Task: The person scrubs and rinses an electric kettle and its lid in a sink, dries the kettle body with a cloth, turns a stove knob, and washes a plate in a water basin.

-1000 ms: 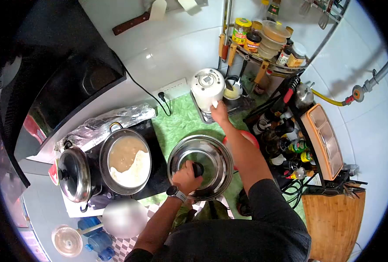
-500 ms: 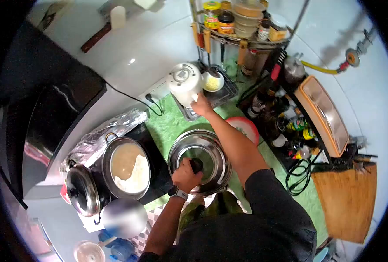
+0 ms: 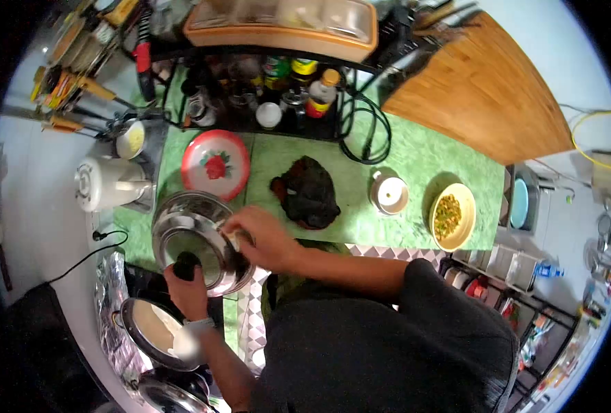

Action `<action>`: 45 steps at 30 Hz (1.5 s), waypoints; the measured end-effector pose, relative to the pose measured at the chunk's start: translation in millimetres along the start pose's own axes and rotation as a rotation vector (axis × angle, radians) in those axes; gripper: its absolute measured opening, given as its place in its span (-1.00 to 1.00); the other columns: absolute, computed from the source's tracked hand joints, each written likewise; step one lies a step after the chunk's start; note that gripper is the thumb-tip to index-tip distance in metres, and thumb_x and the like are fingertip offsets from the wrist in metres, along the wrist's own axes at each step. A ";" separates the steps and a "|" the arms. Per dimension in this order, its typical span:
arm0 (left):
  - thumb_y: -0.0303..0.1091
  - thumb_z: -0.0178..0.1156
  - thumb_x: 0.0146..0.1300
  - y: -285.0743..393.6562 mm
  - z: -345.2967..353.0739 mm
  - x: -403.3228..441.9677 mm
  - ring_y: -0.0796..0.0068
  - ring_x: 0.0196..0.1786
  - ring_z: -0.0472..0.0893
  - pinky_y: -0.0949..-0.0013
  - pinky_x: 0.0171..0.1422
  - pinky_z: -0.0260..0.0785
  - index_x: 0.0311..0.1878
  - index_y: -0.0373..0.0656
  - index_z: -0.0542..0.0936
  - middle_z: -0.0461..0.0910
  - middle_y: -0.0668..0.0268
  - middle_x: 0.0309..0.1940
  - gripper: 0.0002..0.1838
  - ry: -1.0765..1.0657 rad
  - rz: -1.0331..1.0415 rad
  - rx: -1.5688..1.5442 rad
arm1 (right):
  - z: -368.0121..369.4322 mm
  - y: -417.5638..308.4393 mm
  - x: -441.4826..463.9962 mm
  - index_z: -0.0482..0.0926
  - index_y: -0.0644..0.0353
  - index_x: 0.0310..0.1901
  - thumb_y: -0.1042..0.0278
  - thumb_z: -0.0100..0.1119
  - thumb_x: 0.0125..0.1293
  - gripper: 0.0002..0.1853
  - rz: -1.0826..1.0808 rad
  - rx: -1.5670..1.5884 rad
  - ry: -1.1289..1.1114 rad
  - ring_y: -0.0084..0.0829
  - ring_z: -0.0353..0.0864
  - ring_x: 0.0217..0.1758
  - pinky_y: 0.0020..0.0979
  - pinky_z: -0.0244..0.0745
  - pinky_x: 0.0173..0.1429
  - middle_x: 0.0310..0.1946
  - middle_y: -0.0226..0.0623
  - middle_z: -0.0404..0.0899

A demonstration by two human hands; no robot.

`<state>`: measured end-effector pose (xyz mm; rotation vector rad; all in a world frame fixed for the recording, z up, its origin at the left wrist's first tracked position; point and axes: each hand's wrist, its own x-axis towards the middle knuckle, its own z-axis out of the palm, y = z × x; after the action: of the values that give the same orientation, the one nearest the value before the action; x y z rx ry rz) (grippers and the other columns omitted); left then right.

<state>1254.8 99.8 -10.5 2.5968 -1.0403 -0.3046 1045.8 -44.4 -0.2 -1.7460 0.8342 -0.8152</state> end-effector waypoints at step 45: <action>-0.26 0.40 -0.05 25.4 25.5 -252.4 -0.14 -0.17 0.64 0.03 -0.12 0.49 0.02 -0.19 0.45 0.62 -0.08 -0.22 -0.46 0.151 0.122 -0.263 | -358.8 -15.8 -420.0 0.21 0.31 0.41 0.44 0.36 -0.02 -0.11 0.557 0.130 0.434 -0.15 0.41 0.27 -0.21 0.39 0.33 0.25 -0.05 0.37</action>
<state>1051.3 253.4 -5.6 2.2749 -1.0251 -0.1968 525.9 135.1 54.6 -1.1412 1.4409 -0.8467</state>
